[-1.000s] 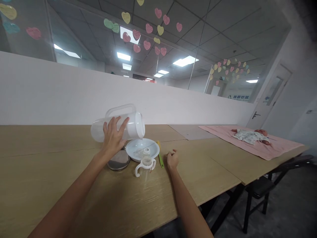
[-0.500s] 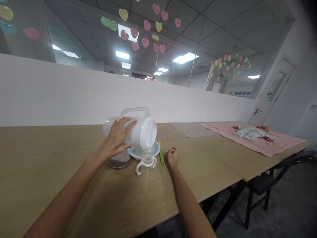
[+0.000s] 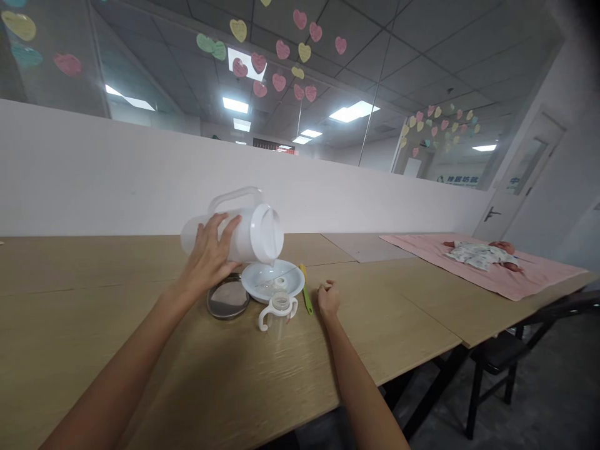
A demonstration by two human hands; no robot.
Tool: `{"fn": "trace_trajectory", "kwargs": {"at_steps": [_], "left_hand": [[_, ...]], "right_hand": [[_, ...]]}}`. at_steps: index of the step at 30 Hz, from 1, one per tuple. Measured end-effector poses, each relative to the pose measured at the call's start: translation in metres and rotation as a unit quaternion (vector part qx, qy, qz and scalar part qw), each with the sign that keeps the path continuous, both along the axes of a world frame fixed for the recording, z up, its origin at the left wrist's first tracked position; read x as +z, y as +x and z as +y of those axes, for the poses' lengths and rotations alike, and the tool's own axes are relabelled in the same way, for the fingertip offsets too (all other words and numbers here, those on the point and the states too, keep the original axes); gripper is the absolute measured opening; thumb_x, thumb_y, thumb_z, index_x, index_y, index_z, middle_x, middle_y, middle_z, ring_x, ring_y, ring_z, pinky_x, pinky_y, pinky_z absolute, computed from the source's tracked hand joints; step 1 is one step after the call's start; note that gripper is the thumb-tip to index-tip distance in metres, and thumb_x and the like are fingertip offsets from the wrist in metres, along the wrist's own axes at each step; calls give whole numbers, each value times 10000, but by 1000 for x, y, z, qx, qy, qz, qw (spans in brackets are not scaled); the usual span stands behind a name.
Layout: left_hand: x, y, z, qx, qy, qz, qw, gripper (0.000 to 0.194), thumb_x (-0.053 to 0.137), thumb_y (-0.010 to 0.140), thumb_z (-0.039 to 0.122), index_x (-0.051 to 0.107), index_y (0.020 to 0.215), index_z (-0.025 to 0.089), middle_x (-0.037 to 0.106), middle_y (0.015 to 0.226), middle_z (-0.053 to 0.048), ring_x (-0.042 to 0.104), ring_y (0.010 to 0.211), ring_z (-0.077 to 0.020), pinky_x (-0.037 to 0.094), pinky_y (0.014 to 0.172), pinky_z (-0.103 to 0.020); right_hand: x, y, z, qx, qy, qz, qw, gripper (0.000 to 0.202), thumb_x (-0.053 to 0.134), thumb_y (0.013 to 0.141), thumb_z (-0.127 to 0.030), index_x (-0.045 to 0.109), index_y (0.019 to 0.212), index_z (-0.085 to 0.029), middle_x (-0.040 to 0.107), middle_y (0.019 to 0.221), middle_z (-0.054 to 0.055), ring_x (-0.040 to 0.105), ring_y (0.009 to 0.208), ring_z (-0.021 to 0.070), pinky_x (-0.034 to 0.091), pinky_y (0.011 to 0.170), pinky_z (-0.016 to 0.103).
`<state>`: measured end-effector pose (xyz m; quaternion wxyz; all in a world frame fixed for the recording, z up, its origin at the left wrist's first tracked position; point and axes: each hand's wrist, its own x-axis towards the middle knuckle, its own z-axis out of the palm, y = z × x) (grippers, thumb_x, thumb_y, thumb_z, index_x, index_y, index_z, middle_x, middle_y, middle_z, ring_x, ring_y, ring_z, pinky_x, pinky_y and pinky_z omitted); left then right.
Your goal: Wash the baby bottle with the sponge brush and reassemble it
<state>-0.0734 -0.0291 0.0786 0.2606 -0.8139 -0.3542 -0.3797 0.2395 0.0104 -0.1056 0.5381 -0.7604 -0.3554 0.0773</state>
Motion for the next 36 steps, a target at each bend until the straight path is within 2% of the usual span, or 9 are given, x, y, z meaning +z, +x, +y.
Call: {"fn": "trace_trajectory", "kwargs": {"at_steps": [5, 9, 12, 14, 20, 26, 31, 36], "left_hand": [[-3, -18, 12, 94, -18, -152, 984, 1060, 745, 640, 366, 68, 1428, 155, 190, 1382, -233, 219, 1312, -416, 263, 1028, -587], [-12, -31, 26, 140, -58, -301, 942, 1180, 773, 593, 385, 0, 1426, 68, 208, 1320, -250, 255, 1275, -408, 304, 1030, -529], [-19, -38, 34, 159, -100, -366, 912, 1209, 773, 579, 423, -1, 1418, 24, 213, 1300, -261, 257, 1265, -416, 318, 1024, -517], [-24, -41, 39, 170, -110, -387, 900, 1223, 783, 561, 420, 7, 1415, 16, 223, 1297, -266, 252, 1269, -414, 318, 1027, -514], [-40, -41, 48, 179, -140, -400, 888, 1203, 770, 576, 423, 14, 1411, 1, 213, 1331, -285, 217, 1301, -397, 291, 1053, -494], [-45, -37, 47, 198, -181, -426, 864, 1243, 814, 493, 440, 60, 1399, 46, 239, 1312, -276, 234, 1290, -405, 357, 988, -533], [-49, -42, 51, 209, -195, -442, 850, 1231, 819, 519, 404, 23, 1406, 95, 218, 1322, -251, 227, 1297, -397, 342, 1002, -526], [-55, -44, 55, 227, -214, -428, 849, 1239, 796, 570, 428, -31, 1407, 39, 185, 1338, -297, 208, 1307, -407, 326, 1019, -502]], "right_hand": [[-2, 1, 0, 12, -5, -3, 1000, 424, 449, 728, -258, 534, 1124, -132, 661, 870, 90, 609, 836, 233, 391, 712, 288], [-1, 1, 0, 20, -15, 0, 1000, 424, 451, 737, -254, 530, 1135, -132, 664, 895, 98, 608, 838, 236, 384, 711, 290], [-1, 1, -1, 22, -19, 0, 1000, 418, 444, 748, -254, 531, 1139, -135, 664, 916, 102, 605, 848, 236, 379, 707, 290], [-2, 1, -1, 25, -21, -2, 999, 406, 443, 749, -254, 543, 1125, -139, 665, 918, 97, 605, 840, 231, 377, 699, 286], [-3, 2, -1, 33, -26, -10, 999, 347, 442, 754, -257, 598, 1044, -146, 673, 871, 81, 605, 787, 209, 372, 658, 270], [-4, 0, -1, 42, -27, -16, 999, 298, 445, 748, -247, 651, 941, -152, 673, 846, 69, 600, 749, 186, 371, 629, 254], [-3, 0, -1, 52, -41, -24, 998, 290, 437, 767, -246, 652, 938, -155, 671, 869, 69, 601, 756, 186, 361, 608, 250], [1, -3, -4, 55, -57, -34, 996, 279, 432, 788, -238, 650, 943, -160, 672, 896, 69, 605, 785, 183, 362, 617, 242]]}}
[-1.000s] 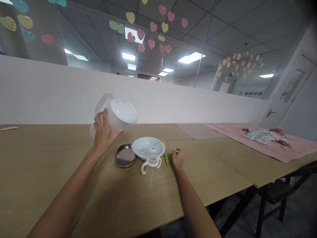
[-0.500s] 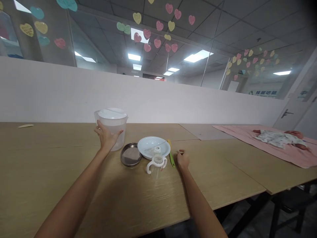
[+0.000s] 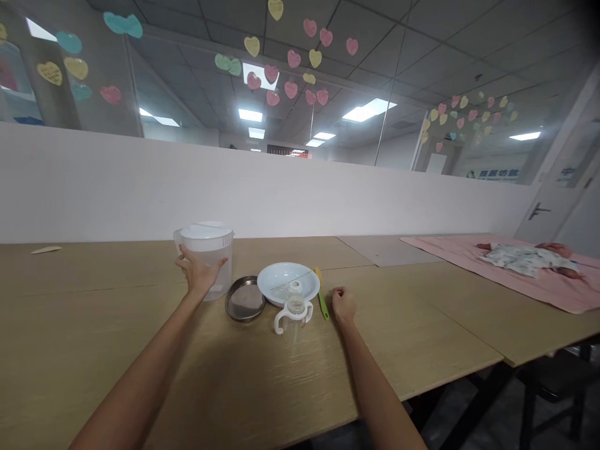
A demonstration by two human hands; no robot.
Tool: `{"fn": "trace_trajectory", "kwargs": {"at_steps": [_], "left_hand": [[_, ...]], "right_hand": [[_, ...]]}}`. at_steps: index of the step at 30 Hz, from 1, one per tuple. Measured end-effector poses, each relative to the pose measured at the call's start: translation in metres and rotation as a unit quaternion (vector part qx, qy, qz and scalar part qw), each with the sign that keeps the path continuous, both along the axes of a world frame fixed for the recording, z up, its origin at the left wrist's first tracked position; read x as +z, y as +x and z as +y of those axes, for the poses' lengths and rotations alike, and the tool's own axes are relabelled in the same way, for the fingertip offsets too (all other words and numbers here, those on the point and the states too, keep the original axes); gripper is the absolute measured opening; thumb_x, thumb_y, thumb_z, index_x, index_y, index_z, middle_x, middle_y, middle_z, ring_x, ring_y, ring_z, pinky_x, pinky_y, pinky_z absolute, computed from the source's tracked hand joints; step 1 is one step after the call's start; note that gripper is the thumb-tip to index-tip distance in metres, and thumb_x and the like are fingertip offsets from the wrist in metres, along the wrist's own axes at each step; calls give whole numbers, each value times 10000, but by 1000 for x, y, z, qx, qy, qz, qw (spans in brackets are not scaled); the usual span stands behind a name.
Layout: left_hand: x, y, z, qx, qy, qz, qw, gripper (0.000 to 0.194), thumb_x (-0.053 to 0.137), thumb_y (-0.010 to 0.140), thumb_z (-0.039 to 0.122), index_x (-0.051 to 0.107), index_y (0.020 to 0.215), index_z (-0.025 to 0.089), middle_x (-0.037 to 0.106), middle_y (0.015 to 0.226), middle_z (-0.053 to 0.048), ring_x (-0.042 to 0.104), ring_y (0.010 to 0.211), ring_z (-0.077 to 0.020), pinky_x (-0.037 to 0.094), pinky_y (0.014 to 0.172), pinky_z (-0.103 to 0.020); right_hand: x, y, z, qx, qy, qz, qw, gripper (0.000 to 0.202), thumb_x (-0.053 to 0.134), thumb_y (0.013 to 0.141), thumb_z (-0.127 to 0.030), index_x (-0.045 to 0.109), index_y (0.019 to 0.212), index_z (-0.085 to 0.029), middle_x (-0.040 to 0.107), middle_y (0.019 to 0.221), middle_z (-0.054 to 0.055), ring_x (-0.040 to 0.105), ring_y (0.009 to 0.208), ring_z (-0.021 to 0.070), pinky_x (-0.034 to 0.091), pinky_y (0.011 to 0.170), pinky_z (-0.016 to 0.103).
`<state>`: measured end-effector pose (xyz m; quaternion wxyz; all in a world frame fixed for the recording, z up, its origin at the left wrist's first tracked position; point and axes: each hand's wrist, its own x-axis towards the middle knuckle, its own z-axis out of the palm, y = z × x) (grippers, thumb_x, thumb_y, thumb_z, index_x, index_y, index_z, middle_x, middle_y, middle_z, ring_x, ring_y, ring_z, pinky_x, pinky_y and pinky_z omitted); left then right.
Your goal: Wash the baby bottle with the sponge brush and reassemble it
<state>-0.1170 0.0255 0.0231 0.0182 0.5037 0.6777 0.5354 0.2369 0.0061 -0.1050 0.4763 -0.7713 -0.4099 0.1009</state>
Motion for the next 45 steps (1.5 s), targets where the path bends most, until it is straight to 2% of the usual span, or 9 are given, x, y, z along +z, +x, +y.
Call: {"fn": "trace_trajectory", "kwargs": {"at_steps": [5, 8, 11, 13, 15, 18, 32, 39, 45], "left_hand": [[2, 3, -5, 19, 12, 4, 1000, 1195, 780, 583, 409, -1, 1411, 42, 189, 1375, -319, 181, 1313, -435, 255, 1004, -621], [10, 15, -16, 37, 165, 61, 984, 1062, 727, 641, 364, 71, 1410, 36, 118, 1433, -291, 104, 1351, -405, 148, 1067, -603], [15, 40, -28, -59, 299, 119, 945, 745, 615, 741, 306, 277, 1372, 99, 271, 1424, -187, 232, 1343, -300, 206, 1115, -442], [11, 61, -33, -214, 243, 177, 930, 432, 499, 815, 290, 495, 1228, 163, 518, 1252, -110, 438, 1212, -254, 323, 1057, -384], [1, 81, -36, -358, 92, 237, 898, 305, 429, 846, 285, 615, 1071, 195, 641, 1075, -69, 559, 1051, -225, 406, 965, -352], [-15, 104, -35, -442, -40, 280, 851, 290, 422, 844, 284, 671, 950, 180, 675, 1005, -75, 593, 966, -216, 426, 900, -324], [-22, 115, -33, -355, -93, 385, 847, 240, 485, 790, 328, 581, 630, 177, 608, 802, -85, 535, 817, -218, 368, 711, -295], [-25, 117, -33, -394, -151, 296, 857, 196, 461, 771, 309, 550, 649, 185, 627, 711, -16, 548, 672, -162, 340, 601, -240], [-26, 111, -42, -438, -76, 164, 880, 149, 475, 754, 306, 587, 745, 208, 658, 786, -1, 592, 773, -170, 409, 718, -244]], "right_hand": [[4, -3, -2, 1, -10, -13, 1000, 278, 431, 798, -238, 651, 948, -162, 677, 903, 69, 612, 796, 177, 370, 619, 234], [6, -5, -2, 4, -16, -19, 1000, 274, 432, 798, -246, 655, 934, -160, 681, 886, 75, 615, 785, 178, 366, 605, 234], [7, -8, -2, 10, -23, -24, 999, 263, 438, 791, -255, 659, 895, -159, 682, 837, 77, 615, 754, 179, 358, 583, 233], [9, -10, -3, 15, -26, -29, 999, 261, 440, 791, -271, 659, 879, -159, 680, 813, 77, 614, 736, 178, 350, 569, 232], [10, -13, -5, 23, -29, -37, 999, 263, 438, 797, -288, 657, 868, -161, 680, 808, 76, 614, 727, 176, 343, 560, 230], [12, -18, -6, 40, -35, -54, 997, 258, 441, 807, -304, 659, 830, -169, 682, 800, 74, 615, 725, 178, 337, 557, 230], [20, -29, -9, 100, -109, -170, 974, 242, 502, 803, -350, 680, 839, -191, 700, 862, 81, 636, 847, 218, 397, 735, 287], [22, -30, -10, 99, -132, -183, 969, 256, 483, 814, -354, 678, 847, -192, 696, 886, 84, 636, 867, 225, 408, 731, 293], [18, -29, -9, 65, -127, -168, 975, 188, 509, 779, -289, 644, 838, -173, 681, 839, 98, 633, 811, 215, 407, 659, 273]]}}
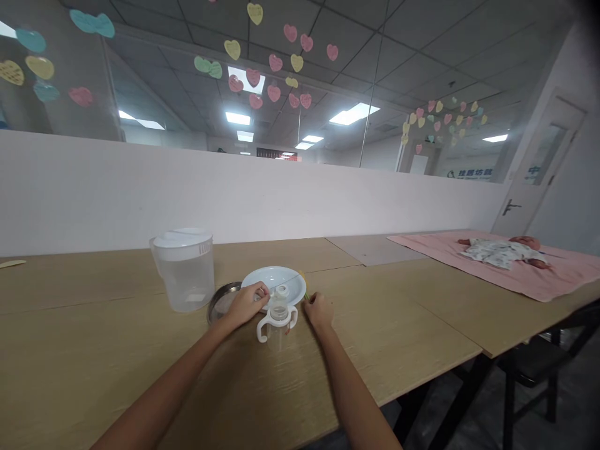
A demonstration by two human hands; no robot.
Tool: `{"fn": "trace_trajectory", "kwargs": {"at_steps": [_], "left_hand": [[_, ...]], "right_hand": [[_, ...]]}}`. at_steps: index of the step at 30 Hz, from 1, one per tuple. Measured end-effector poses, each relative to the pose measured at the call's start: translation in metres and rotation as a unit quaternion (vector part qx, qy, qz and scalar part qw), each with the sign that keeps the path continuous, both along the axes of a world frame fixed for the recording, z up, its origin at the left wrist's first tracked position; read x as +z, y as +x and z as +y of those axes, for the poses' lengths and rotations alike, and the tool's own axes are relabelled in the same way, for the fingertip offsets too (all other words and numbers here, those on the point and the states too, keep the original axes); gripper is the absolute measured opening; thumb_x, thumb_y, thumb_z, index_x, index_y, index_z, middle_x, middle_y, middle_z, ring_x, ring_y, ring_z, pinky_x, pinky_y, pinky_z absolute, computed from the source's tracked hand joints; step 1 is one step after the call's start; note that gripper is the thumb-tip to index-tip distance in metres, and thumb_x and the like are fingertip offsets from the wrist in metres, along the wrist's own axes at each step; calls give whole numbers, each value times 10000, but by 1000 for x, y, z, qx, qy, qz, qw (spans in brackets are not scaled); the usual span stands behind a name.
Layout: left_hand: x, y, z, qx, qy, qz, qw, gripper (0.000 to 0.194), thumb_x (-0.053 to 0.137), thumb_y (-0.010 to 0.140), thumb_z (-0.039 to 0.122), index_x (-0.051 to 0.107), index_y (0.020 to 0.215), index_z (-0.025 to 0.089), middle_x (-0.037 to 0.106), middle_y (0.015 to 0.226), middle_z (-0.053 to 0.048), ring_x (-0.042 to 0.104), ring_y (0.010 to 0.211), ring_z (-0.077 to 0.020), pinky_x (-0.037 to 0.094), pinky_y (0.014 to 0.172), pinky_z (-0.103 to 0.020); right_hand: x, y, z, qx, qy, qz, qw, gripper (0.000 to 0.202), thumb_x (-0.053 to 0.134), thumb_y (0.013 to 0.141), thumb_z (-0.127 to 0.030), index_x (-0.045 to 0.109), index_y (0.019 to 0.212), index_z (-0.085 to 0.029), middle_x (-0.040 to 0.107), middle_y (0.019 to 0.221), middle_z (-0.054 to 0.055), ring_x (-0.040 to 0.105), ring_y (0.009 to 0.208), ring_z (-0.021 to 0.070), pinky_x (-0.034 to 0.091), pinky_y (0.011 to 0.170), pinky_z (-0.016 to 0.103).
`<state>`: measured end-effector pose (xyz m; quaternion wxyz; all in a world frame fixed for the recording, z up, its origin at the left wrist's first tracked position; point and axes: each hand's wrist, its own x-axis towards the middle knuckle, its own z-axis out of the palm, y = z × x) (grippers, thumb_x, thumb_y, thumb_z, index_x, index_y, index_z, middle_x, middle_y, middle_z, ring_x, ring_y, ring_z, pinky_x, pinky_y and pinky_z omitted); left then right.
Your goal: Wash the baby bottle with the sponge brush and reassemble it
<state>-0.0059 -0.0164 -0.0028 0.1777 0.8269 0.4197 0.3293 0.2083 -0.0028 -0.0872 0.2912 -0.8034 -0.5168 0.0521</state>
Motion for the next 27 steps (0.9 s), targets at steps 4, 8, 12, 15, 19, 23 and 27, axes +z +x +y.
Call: {"fn": "trace_trajectory", "kwargs": {"at_steps": [4, 8, 12, 15, 19, 23, 27], "left_hand": [[-4, -4, -10, 73, 29, -68, 995, 181, 481, 767, 342, 606, 770, 210, 659, 787, 0, 583, 760, -177, 421, 732, -258], [-16, -7, -12, 96, 45, -133, 985, 200, 549, 731, 382, 602, 785, 198, 642, 776, 3, 570, 740, -171, 432, 721, -259], [-30, -7, -3, 106, 38, -205, 972, 222, 616, 663, 376, 585, 765, 181, 630, 765, -5, 582, 765, -187, 448, 718, -273], [-37, -6, 4, 118, 20, -260, 958, 267, 626, 652, 386, 614, 801, 165, 660, 834, -36, 603, 832, -215, 458, 758, -299], [-42, -6, 10, 121, -12, -323, 939, 328, 610, 675, 419, 650, 862, 153, 686, 931, -67, 614, 907, -241, 464, 799, -316], [-48, -8, 15, 133, -12, -348, 928, 363, 584, 714, 433, 657, 935, 155, 682, 967, -72, 608, 935, -242, 460, 836, -325], [-50, -11, 19, 172, 19, -322, 931, 347, 536, 757, 436, 668, 928, 164, 657, 940, -64, 592, 914, -221, 449, 845, -317]], "right_hand": [[-1, 0, -3, -17, 19, 38, 999, 165, 488, 789, -264, 611, 829, -160, 663, 830, 107, 626, 780, 216, 391, 612, 268], [3, 1, -7, -66, 24, 79, 994, 212, 402, 857, -263, 580, 901, -157, 646, 852, 129, 621, 780, 230, 393, 628, 293], [7, 3, -9, -103, 31, 94, 990, 309, 269, 919, -276, 542, 1001, -158, 637, 834, 132, 615, 753, 231, 380, 619, 298], [7, 5, -9, -114, 43, 96, 988, 339, 233, 928, -271, 517, 1067, -149, 637, 823, 131, 610, 727, 234, 359, 596, 293], [7, 7, -8, -123, 93, 96, 983, 340, 252, 920, -251, 513, 1113, -151, 648, 830, 122, 609, 699, 219, 320, 567, 278], [10, 5, -9, -107, 155, 77, 979, 347, 286, 921, -299, 578, 1052, -166, 666, 887, 112, 610, 733, 198, 310, 579, 264], [14, 1, -13, -54, 172, 46, 983, 509, 223, 938, -413, 660, 840, -170, 682, 819, 104, 601, 704, 186, 291, 569, 257]]}}
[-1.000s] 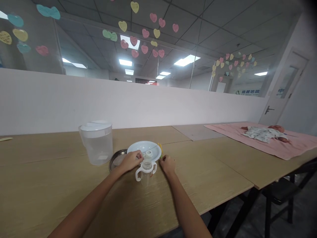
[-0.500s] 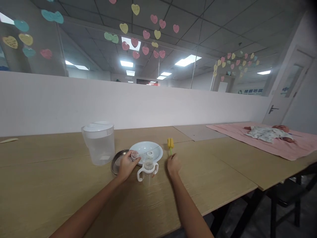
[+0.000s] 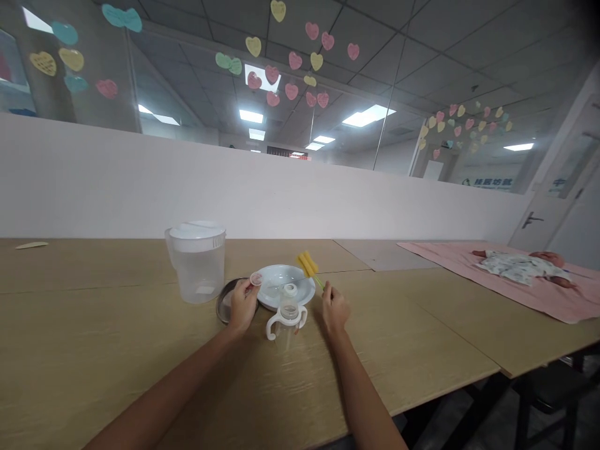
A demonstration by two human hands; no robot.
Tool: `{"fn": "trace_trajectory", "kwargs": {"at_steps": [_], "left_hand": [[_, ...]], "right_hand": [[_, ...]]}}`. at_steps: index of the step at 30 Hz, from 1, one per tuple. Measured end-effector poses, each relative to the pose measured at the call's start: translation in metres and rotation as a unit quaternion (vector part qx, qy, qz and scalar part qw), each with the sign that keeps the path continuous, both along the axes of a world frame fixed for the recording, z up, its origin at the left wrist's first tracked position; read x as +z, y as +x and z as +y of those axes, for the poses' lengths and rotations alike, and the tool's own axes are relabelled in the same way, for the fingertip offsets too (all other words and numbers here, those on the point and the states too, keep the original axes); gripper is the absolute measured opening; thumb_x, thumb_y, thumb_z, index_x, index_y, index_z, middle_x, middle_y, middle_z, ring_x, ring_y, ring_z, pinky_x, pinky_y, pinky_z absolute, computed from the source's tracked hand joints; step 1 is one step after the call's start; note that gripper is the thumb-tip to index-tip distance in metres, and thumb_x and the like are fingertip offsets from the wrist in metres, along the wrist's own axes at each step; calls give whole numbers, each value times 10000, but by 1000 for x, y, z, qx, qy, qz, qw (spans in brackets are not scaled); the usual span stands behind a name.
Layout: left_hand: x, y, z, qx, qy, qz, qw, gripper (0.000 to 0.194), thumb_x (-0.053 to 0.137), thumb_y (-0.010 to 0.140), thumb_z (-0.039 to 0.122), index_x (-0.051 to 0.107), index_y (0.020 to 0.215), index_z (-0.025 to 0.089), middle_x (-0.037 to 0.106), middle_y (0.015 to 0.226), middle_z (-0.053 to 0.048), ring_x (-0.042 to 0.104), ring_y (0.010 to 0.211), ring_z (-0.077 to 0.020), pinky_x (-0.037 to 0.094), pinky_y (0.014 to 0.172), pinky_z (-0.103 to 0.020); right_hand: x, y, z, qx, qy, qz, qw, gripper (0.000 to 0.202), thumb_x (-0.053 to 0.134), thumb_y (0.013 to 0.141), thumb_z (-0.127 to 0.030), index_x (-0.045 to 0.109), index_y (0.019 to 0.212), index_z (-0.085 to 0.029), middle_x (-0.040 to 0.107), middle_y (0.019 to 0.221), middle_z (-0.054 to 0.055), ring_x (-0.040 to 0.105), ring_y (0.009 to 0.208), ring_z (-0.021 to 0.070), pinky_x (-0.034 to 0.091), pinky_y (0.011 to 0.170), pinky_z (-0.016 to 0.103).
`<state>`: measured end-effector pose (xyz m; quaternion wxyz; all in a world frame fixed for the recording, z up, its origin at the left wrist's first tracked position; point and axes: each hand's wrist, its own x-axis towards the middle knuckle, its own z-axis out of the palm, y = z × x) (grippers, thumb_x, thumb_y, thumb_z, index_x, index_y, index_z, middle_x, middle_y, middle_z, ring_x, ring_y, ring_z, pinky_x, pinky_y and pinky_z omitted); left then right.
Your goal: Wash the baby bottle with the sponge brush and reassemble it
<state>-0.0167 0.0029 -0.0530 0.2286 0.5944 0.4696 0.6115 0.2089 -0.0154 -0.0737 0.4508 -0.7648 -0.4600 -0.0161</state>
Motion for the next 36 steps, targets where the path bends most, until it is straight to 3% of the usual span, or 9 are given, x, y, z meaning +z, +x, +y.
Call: {"fn": "trace_trajectory", "kwargs": {"at_steps": [3, 11, 20, 27, 36], "left_hand": [[7, 0, 0, -3, 0, 4, 1000, 349, 516, 772, 430, 676, 919, 157, 643, 909, -58, 578, 914, -215, 443, 831, -307], [42, 14, -13, -114, -48, -69, 990, 402, 560, 740, 430, 651, 1001, 137, 644, 950, -66, 565, 918, -210, 436, 745, -279], [59, 22, -17, -278, -131, -179, 935, 414, 677, 649, 433, 669, 937, 135, 682, 960, -83, 603, 920, -206, 444, 821, -305], [73, 12, -17, -239, -127, -203, 941, 446, 758, 552, 462, 708, 874, 158, 648, 1132, -111, 539, 1095, -243, 412, 898, -325], [74, 13, -25, -260, -117, -127, 950, 362, 701, 642, 449, 724, 857, 159, 663, 1113, -99, 561, 1058, -243, 412, 892, -332]], "right_hand": [[1, -3, -2, 13, 10, -39, 999, 583, 210, 935, -467, 663, 719, -170, 681, 757, 101, 580, 649, 168, 267, 550, 253], [-3, -9, -2, 56, 59, -119, 990, 593, 223, 941, -452, 630, 629, -155, 644, 628, 69, 506, 550, 112, 251, 538, 232], [-11, -9, 0, 101, 115, -178, 972, 576, 227, 938, -391, 601, 572, -150, 602, 575, 68, 474, 527, 102, 270, 537, 218], [-13, -7, 0, 134, 111, -241, 955, 508, 292, 915, -351, 558, 526, -162, 556, 537, 53, 457, 520, 101, 281, 543, 217], [-14, -6, 0, 56, 150, -198, 967, 522, 249, 926, -359, 548, 544, -164, 552, 535, 51, 437, 509, 103, 286, 544, 230]]}}
